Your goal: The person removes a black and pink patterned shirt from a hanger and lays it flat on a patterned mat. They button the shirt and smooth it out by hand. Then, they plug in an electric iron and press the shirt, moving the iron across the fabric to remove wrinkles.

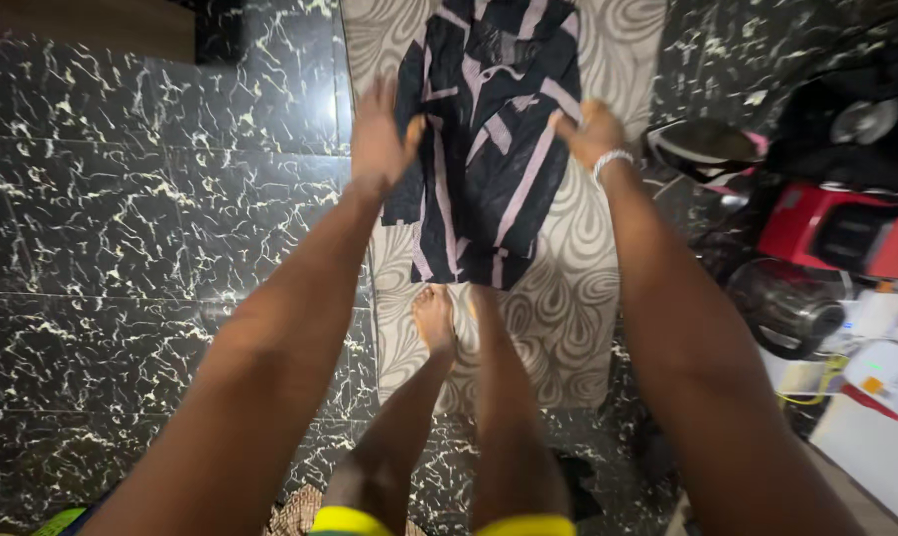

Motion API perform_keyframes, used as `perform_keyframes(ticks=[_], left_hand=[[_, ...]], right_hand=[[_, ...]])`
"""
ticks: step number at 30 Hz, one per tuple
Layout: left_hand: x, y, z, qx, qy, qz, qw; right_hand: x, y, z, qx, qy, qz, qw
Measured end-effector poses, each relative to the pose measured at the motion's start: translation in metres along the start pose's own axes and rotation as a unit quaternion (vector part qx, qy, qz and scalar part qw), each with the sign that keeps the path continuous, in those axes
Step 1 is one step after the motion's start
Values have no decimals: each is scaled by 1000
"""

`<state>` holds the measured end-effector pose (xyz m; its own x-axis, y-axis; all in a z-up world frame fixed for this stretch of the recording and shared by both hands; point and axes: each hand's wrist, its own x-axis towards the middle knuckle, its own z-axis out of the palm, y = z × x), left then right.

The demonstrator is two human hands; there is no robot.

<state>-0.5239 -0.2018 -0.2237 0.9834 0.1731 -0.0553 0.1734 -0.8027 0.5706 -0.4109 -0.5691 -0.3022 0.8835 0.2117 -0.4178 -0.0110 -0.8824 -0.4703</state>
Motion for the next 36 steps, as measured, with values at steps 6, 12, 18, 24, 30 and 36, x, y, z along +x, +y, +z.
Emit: perform_keyframes(ticks=[6,12,18,24,30,36], left_hand=[[-98,-36,104,117,-266,-168,942],[-138,-46,163,87,-306,-202,926],[-171,-39,145,243,-430,31,869],[-183,-50,144,146,-408,-2,901],[-185,-64,148,58,-350,-14,935],[-209,-45,140,56,-322,13,945]], right_hand=[[-45,71,118,-90,-258,-33,961],[-111,80,193,-200,-178,-24,963],[-127,91,198,-187,-68,-63,978],[-125,83,197,-153,-57,-62,985],[-133,65,187,-166,-66,-37,983],[-131,68,183,-189,-116,-18,975]])
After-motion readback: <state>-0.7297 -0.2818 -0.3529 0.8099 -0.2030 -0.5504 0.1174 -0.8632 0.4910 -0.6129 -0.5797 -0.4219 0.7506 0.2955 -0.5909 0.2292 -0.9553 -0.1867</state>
